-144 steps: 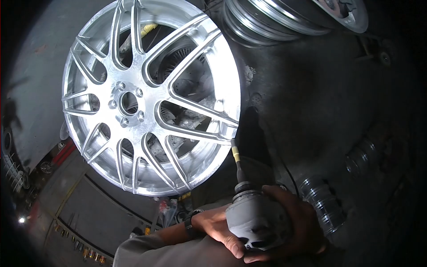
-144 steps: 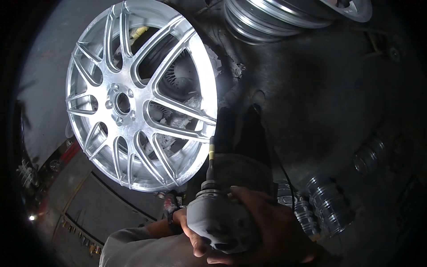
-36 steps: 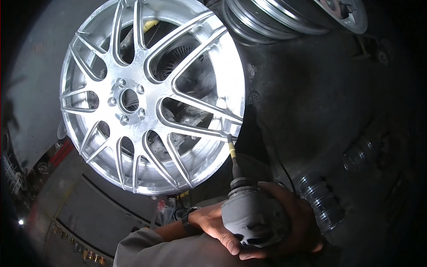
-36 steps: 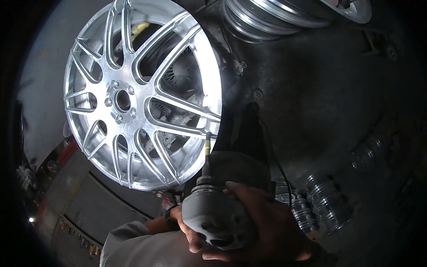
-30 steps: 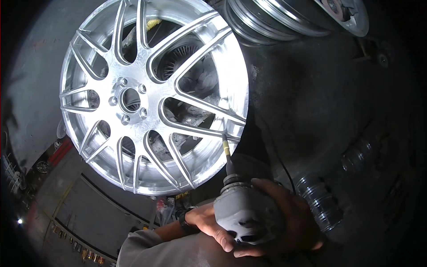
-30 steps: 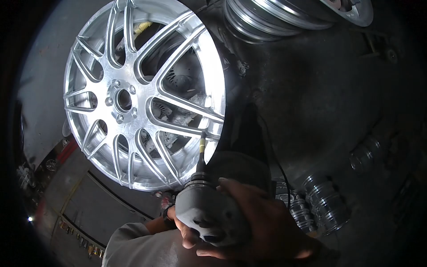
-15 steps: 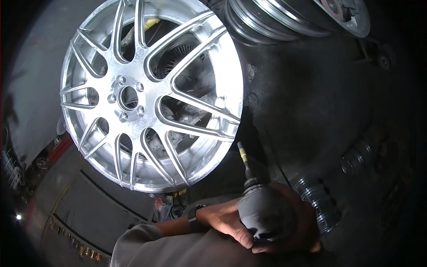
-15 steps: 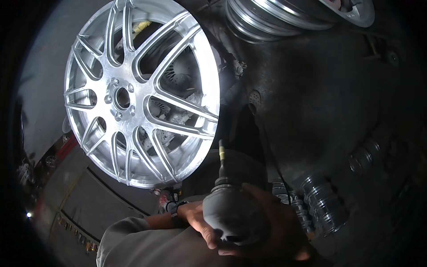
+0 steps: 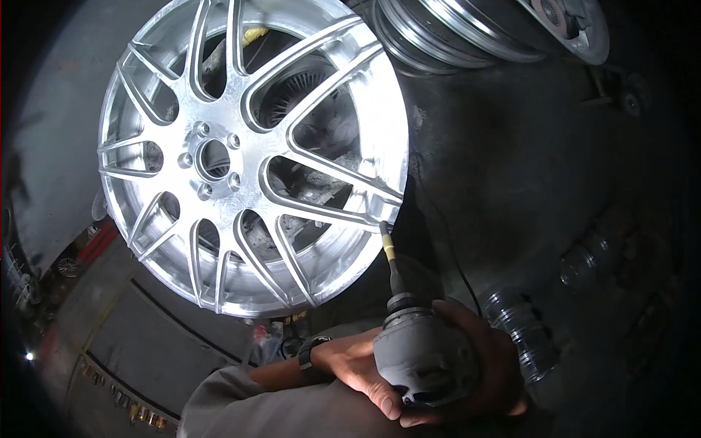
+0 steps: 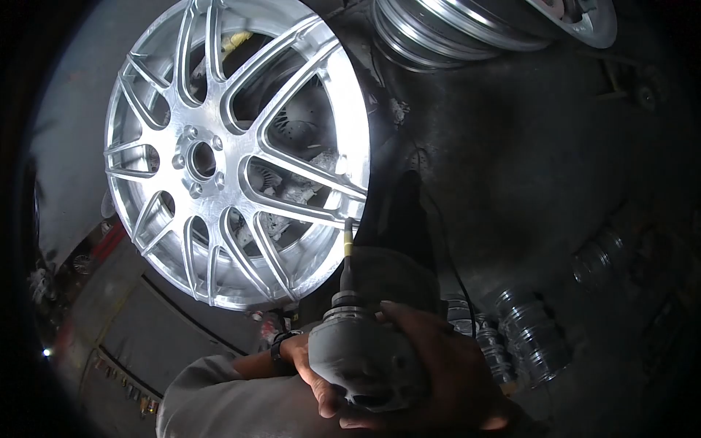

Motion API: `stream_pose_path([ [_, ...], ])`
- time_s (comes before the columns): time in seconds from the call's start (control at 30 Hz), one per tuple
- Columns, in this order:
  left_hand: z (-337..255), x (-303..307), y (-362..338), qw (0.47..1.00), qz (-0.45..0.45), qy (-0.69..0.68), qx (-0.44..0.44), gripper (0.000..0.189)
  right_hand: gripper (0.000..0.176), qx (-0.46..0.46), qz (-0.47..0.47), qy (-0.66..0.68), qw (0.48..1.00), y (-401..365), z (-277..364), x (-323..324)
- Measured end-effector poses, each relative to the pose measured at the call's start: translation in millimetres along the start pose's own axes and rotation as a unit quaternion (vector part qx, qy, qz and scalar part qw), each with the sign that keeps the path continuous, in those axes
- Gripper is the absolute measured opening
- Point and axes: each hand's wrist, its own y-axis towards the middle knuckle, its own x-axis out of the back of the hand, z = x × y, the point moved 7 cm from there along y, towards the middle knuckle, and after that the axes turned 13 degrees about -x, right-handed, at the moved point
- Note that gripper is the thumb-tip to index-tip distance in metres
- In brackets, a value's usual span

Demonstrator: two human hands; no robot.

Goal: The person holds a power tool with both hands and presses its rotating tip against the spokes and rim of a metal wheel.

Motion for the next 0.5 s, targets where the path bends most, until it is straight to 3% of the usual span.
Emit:
stream_pose_path([
  [0.07,-2.9,1.2,-2.4,1.000,0.016,-0.002,-0.024,0.069,0.090,0.075,-0.035,-0.115,0.990,-7.7,4.4,-0.5],
  [0.2,-4.8,-1.4,-10.9,0.998,0.001,-0.057,0.010,0.070,0.085,0.089,-0.037,-0.085,0.992,-0.3,12.6,-3.4],
  [0.27,-2.6,0.7,-15.6,0.988,-0.057,-0.138,0.033,0.072,0.082,0.084,-0.029,-0.074,0.993,5.8,15.9,-5.9],
  [0.37,2.1,4.0,-25.0,0.986,-0.012,-0.140,0.092,0.077,0.079,0.082,-0.018,-0.064,0.994,13.8,19.3,-9.0],
  [0.5,-8.5,13.9,-25.8,0.991,-0.080,-0.110,0.017,0.081,0.074,0.092,-0.014,-0.061,0.994,20.7,23.2,-13.4],
])
